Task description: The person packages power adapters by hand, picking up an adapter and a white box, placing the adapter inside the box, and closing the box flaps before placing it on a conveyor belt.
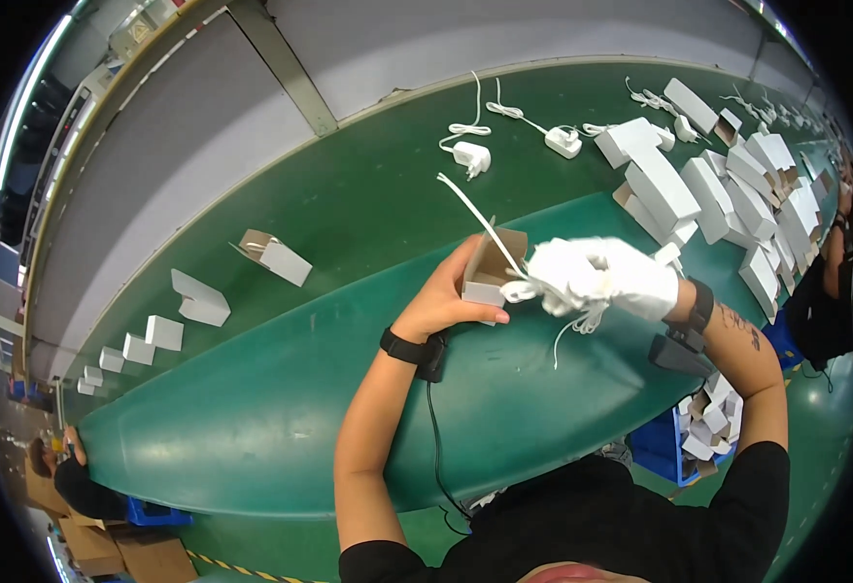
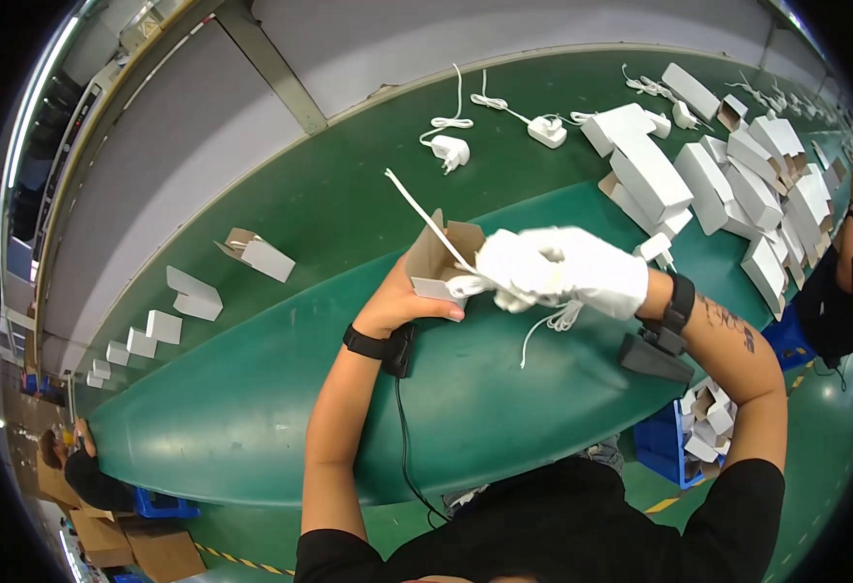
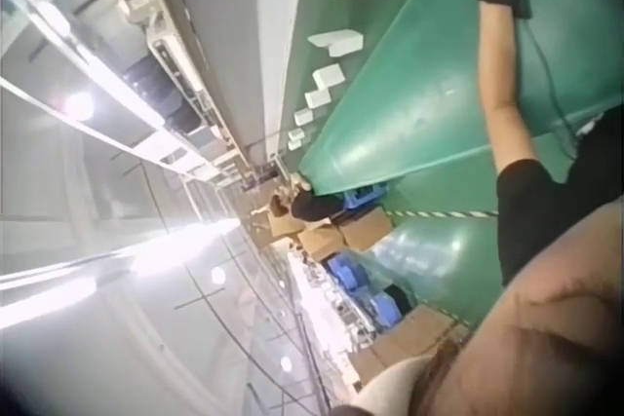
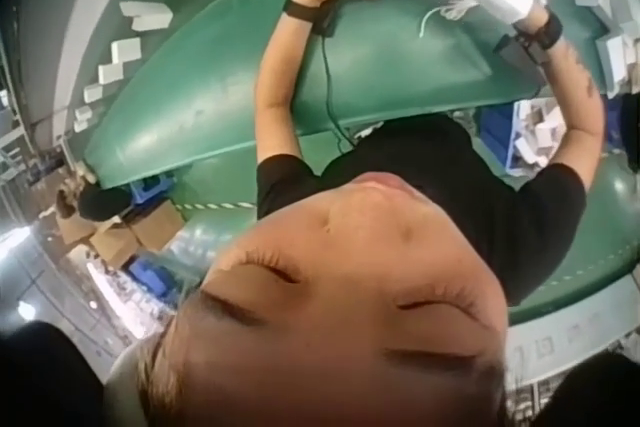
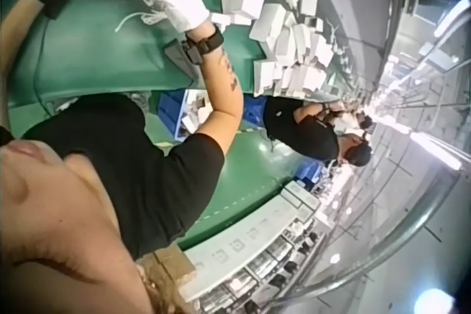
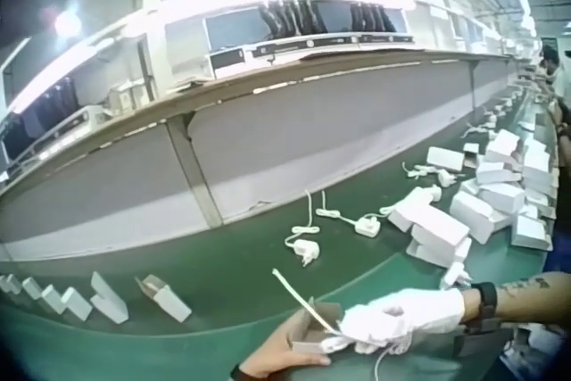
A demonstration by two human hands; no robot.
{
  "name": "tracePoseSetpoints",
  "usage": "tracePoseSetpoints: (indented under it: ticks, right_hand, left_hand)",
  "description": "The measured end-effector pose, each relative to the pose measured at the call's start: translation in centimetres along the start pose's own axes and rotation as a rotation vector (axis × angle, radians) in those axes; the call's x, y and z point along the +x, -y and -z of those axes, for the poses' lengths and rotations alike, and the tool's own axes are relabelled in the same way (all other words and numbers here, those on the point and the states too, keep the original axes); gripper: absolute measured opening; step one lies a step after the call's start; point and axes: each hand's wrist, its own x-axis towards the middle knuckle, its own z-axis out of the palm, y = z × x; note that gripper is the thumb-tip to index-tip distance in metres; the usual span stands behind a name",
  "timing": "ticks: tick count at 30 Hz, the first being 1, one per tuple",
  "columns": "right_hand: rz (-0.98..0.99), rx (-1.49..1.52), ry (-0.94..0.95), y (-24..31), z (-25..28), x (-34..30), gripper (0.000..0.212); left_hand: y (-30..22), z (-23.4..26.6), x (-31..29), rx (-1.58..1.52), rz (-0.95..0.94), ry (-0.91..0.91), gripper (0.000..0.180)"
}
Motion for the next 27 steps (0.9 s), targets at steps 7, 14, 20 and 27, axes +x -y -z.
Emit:
tracePoseSetpoints:
  ticks: [7, 14, 20, 27]
  right_hand:
    - [0.121, -0.237, -0.014, 3.1, 0.6, 0.7, 0.035]
    - [0.205, -0.818, -0.005, 1.1, 0.4, 1.2, 0.035]
    - [0.161, -0.735, 0.161, -1.3, 1.5, 1.2, 0.032]
    - [0.008, -0.813, 0.233, 1.5, 2.6, 1.8, 0.037]
  left_hand:
    - [-0.1, 0.6, 0.4, 0.079, -0.047, 0.015, 0.091]
    - [0.9, -1.1, 1.0, 0.083, -0.087, 0.027, 0.084]
    - [1.7, -0.7, 1.2, 0.014, -0.032, 0.019, 0.078]
    - [1.2, -0.7, 1.6, 0.110, 0.014, 0.056, 0.076]
